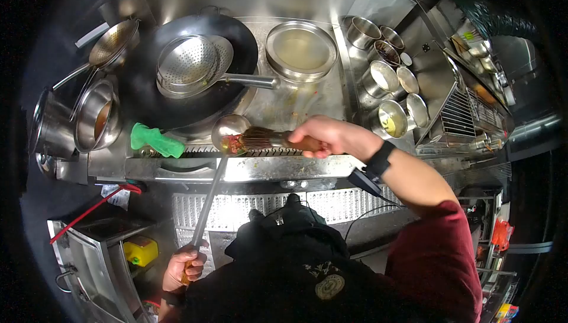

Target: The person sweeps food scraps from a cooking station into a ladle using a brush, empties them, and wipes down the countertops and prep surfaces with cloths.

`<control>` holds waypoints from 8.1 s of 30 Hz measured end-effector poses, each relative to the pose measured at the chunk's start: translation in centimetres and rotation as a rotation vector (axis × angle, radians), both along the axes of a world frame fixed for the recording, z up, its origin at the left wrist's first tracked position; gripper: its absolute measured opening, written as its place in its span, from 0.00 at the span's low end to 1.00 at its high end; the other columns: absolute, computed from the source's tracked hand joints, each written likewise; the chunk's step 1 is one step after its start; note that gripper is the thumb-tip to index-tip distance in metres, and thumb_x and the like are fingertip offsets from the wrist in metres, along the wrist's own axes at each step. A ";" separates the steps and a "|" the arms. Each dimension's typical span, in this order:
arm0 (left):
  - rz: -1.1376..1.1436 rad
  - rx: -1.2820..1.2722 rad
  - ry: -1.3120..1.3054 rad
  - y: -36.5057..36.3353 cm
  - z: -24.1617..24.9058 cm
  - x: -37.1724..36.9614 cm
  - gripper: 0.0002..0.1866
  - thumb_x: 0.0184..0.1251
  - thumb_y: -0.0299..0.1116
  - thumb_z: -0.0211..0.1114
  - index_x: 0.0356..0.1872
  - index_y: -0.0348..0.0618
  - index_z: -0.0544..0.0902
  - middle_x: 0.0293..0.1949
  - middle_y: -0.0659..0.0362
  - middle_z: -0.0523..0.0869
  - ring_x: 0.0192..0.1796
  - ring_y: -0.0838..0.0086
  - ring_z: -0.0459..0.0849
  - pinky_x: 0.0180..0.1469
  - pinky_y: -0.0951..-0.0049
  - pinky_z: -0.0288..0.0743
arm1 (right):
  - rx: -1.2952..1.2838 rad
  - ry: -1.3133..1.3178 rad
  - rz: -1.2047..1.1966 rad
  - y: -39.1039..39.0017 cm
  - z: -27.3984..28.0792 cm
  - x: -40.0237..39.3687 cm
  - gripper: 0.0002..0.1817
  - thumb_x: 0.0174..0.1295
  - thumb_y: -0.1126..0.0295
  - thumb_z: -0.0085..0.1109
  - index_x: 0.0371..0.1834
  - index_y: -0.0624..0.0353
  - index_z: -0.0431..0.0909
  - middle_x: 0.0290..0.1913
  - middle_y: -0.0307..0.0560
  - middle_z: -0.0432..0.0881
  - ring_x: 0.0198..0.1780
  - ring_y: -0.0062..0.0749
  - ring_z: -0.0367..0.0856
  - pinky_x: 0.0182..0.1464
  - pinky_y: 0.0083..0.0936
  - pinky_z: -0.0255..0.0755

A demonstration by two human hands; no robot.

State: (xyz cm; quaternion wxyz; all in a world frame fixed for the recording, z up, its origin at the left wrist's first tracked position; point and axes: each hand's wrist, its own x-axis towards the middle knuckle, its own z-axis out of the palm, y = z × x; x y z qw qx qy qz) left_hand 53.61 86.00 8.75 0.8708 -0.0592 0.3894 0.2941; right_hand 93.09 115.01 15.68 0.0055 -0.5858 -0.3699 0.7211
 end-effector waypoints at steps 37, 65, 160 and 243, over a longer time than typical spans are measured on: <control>0.225 0.021 0.105 -0.2 5.6 8.6 0.23 0.61 0.34 0.64 0.54 0.35 0.69 0.19 0.65 0.66 0.11 0.87 0.59 0.10 0.86 0.54 | 0.597 0.131 0.176 2.6 -13.4 10.7 0.29 0.51 0.73 0.68 0.61 0.53 0.77 0.36 0.41 0.87 0.29 0.27 0.79 0.32 0.29 0.74; 0.202 0.043 0.209 -0.1 6.8 8.5 0.25 0.59 0.33 0.65 0.55 0.34 0.70 0.19 0.65 0.66 0.11 0.87 0.59 0.10 0.86 0.52 | 1.222 -0.059 0.095 -3.7 -21.1 -5.5 0.15 0.49 0.58 0.71 0.35 0.56 0.86 0.33 0.51 0.85 0.31 0.45 0.83 0.37 0.38 0.76; -0.192 0.082 0.226 0.6 -0.7 4.5 0.14 0.67 0.32 0.61 0.50 0.43 0.72 0.23 0.63 0.70 0.17 0.82 0.66 0.16 0.82 0.59 | 1.267 -0.886 1.109 0.1 5.8 1.4 0.11 0.46 0.74 0.60 0.34 0.55 0.85 0.33 0.53 0.85 0.38 0.50 0.84 0.39 0.39 0.78; 2.481 -0.923 0.036 -46.8 -15.0 5.6 0.23 0.67 0.42 0.64 0.55 0.37 0.73 0.49 0.48 0.81 0.50 0.56 0.82 0.50 0.54 0.79 | -0.169 0.198 1.708 -71.4 -42.5 -73.6 0.05 0.55 0.80 0.58 0.31 0.59 0.72 0.14 0.40 0.71 0.09 0.27 0.67 0.13 0.25 0.63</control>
